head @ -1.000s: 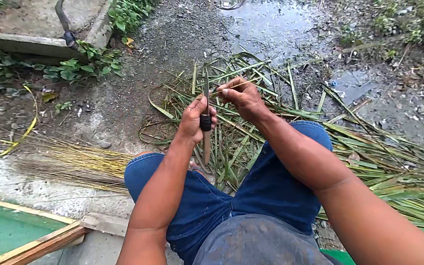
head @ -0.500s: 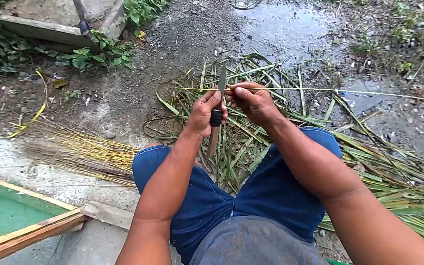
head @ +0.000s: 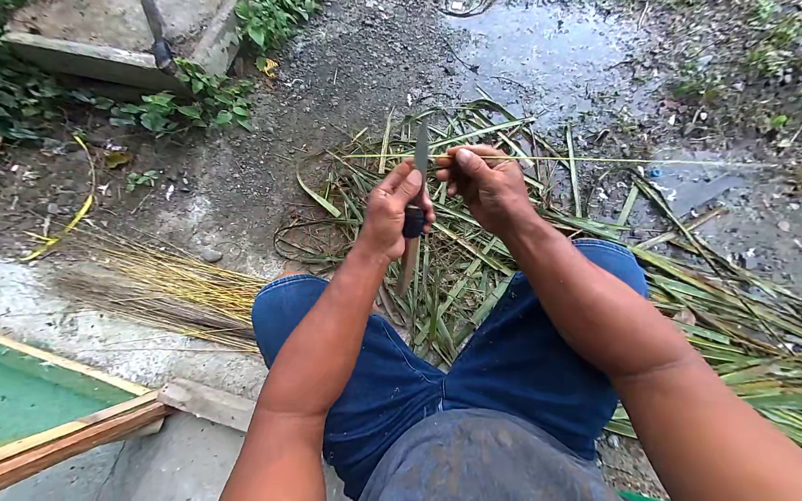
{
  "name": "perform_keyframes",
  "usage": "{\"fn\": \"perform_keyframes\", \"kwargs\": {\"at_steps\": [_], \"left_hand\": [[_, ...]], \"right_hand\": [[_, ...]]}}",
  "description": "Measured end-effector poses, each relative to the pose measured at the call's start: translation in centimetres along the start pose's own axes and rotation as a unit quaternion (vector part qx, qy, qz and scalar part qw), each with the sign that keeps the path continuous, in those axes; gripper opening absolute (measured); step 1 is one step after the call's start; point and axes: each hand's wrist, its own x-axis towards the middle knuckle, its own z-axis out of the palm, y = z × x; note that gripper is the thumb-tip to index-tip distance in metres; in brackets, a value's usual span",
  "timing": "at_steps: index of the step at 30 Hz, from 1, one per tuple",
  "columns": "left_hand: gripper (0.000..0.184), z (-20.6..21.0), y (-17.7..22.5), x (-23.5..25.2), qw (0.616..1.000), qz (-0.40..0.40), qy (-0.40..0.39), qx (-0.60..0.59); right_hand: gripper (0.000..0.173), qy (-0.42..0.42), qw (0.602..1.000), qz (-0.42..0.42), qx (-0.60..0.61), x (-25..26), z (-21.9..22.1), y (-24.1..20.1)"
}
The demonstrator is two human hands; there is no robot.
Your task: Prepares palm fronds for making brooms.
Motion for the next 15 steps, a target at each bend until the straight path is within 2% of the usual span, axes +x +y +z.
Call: {"fn": "perform_keyframes", "kwargs": {"at_steps": [3,7,11,15], "left_hand": [[0.033,-1.0,0.4,0.5,0.999,0.005,-0.013,-0.042],[0.033,-4.0,1.7,1.6,0.992,0.043,0.066,-0.095],[0.031,-3.4,1.4,1.7,0.986,0.035,0.113,-0.116],[0.033,-5.0,2.2,2.4,0.972,0.052,0.196,-0.122]], "right_hand": [[0.022,-0.031,0.999,-0.001,0.009,-0.2,0.0,-0.1],[0.022,-0.01,1.0,0.0,0.013,-0.1,-0.9,-1.2],[0.023,0.01,1.0,0.001,0.014,0.2,-1.3,-1.2],[0.025,0.053,0.998,-0.025,0.018,0.9,-2.6,-2.8]]}}
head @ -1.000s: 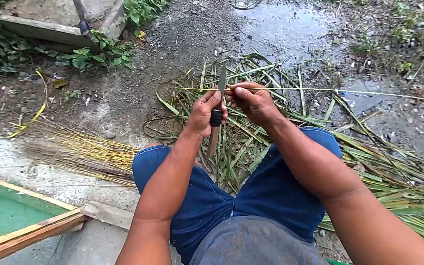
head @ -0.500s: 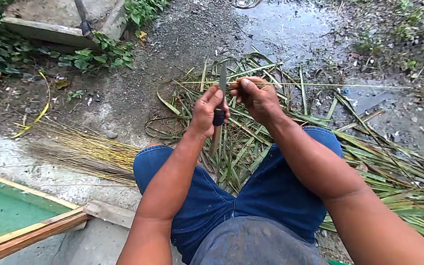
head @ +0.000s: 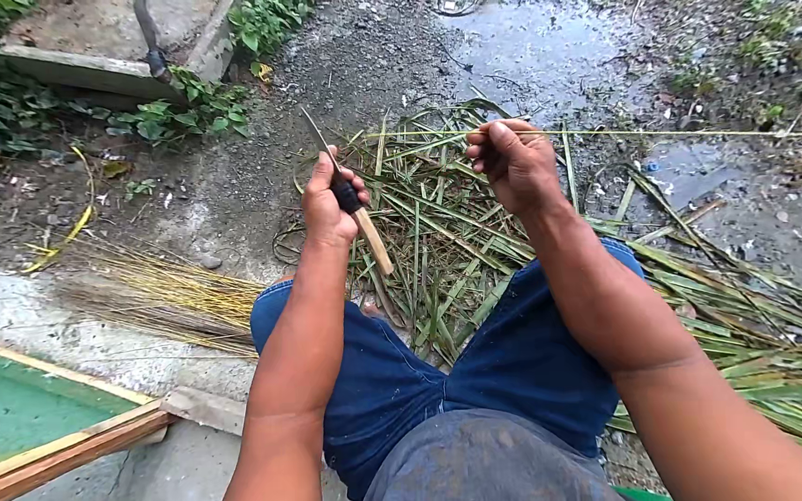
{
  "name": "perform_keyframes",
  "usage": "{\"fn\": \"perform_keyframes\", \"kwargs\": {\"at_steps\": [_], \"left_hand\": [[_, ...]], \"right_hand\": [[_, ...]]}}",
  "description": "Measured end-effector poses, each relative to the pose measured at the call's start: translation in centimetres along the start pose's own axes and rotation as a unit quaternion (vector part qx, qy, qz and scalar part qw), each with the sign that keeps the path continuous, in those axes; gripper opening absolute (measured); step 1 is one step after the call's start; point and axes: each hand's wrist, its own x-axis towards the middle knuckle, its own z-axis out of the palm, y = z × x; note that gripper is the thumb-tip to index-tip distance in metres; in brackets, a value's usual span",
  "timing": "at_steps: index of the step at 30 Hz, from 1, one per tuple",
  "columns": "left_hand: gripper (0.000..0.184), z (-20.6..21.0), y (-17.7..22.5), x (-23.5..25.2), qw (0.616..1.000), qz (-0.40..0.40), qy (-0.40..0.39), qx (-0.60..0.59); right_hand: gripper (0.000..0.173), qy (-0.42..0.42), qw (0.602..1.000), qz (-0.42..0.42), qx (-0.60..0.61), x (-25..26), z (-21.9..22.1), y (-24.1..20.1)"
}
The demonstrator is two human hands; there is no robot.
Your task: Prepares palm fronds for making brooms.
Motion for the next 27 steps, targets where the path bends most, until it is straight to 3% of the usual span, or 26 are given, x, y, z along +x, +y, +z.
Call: {"fn": "perform_keyframes", "kwargs": {"at_steps": [4,8,12,16,18,22,27], "left_hand": [[0.035,1.9,-1.0,-2.5,0.991,-0.007,-0.101,0.092],[0.037,4.1,-3.0,-4.5,0.972,-0.066,-0.197,0.109],[0.035,3.1,-1.9,-2.9,0.983,-0.072,-0.164,0.052],[0.031,-0.2,0.5,0.8,0.999,-0.019,-0.014,-0.022],[0.031,-1.0,1.1,0.9,1.0,0.001,0.01,0.008],[0.035,0.0,-0.2,-1.3,0.986,-0.018,-0.071,0.151],[0.036,1.6,-0.7,-3.0,0.978,-0.038,-0.147,0.143]], "right_hand": [[0.022,0.039,0.999,0.012,-0.003,-0.2,0.7,0.8],[0.022,-0.019,0.999,0.022,-0.031,-1.2,2.3,2.7],[0.022,-0.067,0.997,0.009,-0.02,-1.3,2.0,2.4],[0.027,-0.043,0.997,-0.051,-0.04,-0.2,-0.8,-0.6],[0.028,-0.019,0.996,-0.075,-0.048,0.1,-2.0,-1.3],[0.024,-0.002,0.996,-0.078,-0.049,0.1,-2.4,-1.3],[0.022,-0.039,0.988,-0.095,-0.117,-0.5,-1.4,-0.9]]}}
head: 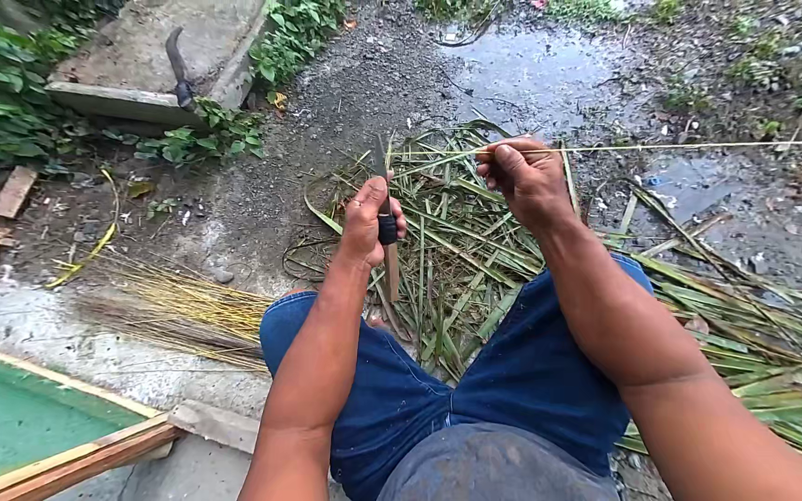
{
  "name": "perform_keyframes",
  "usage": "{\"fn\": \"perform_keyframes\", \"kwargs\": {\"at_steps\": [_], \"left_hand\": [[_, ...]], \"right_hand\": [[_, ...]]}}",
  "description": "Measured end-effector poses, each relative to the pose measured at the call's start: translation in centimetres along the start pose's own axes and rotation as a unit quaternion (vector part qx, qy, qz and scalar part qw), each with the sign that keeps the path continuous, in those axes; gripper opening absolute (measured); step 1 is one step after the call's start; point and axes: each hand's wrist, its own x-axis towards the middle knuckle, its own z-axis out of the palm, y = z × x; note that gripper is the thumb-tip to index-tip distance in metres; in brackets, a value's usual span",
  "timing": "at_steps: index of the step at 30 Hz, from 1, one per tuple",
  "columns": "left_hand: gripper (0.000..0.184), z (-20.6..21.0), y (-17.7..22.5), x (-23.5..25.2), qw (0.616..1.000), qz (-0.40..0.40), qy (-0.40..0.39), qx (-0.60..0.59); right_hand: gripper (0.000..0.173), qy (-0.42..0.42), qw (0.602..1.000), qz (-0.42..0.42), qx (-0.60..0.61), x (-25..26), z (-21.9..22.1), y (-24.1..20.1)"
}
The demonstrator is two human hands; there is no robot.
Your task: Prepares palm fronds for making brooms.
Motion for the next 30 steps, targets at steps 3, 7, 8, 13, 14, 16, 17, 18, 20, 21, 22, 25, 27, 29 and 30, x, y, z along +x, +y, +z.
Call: {"fn": "perform_keyframes", "kwargs": {"at_steps": [3,7,8,13,14,16,17,18,20,21,22,25,27,29,30], "left_hand": [[0.039,0.8,-0.3,-0.4,0.998,-0.013,-0.051,-0.017],[0.034,-0.7,-0.6,1.0,0.997,-0.022,0.037,-0.067],[0.032,-1.4,-0.7,1.6,0.993,-0.026,0.079,-0.083],[0.033,-2.6,-0.1,2.1,0.991,0.004,0.125,-0.055],[0.032,-2.3,0.0,1.9,0.993,0.017,0.11,-0.024],[0.03,-1.7,0.1,1.3,0.992,0.063,0.085,0.069],[0.038,-1.5,0.1,0.9,0.982,0.089,0.08,0.144],[0.049,-1.5,0.2,0.5,0.962,0.115,0.077,0.235],[0.061,-1.4,0.3,-0.2,0.9,0.154,0.048,0.405],[0.057,-1.1,0.3,-0.1,0.872,0.162,0.033,0.461],[0.051,-0.8,0.2,0.2,0.85,0.16,0.022,0.501],[0.039,-0.5,0.5,0.8,0.816,0.147,0.016,0.559],[0.038,-1.3,1.5,0.7,0.796,0.169,0.01,0.581],[0.039,-3.1,3.0,0.1,0.759,0.217,-0.006,0.613],[0.04,-4.7,4.0,-0.2,0.739,0.246,-0.011,0.627]], "right_hand": [[0.022,-0.035,0.999,-0.002,-0.023,-0.7,0.7,0.3],[0.023,-0.043,0.999,-0.012,0.022,-1.0,0.4,-0.3],[0.024,-0.039,0.999,-0.02,0.029,-0.8,0.0,-0.5],[0.023,-0.013,1.0,-0.023,0.007,-0.3,-1.7,-0.9],[0.023,-0.012,1.0,-0.022,-0.002,-0.2,-1.8,-0.9],[0.021,-0.011,1.0,-0.008,-0.026,-0.1,-1.6,-0.8],[0.02,-0.015,0.999,0.005,-0.047,-0.2,-1.3,-0.9],[0.02,-0.022,0.997,0.018,-0.076,-0.3,-0.8,-0.8],[0.022,-0.029,0.993,0.04,-0.103,-0.6,0.0,-0.3],[0.023,-0.038,0.993,0.06,-0.096,-0.7,0.2,0.0],[0.024,-0.046,0.991,0.09,-0.083,-0.8,0.6,0.0],[0.025,-0.055,0.988,0.14,-0.04,-1.4,1.6,0.2],[0.025,-0.048,0.989,0.141,-0.008,-2.4,1.6,-0.4],[0.022,0.015,0.99,0.135,0.045,-3.3,0.6,-2.3],[0.02,0.058,0.988,0.126,0.072,-3.6,-0.4,-3.6]]}}
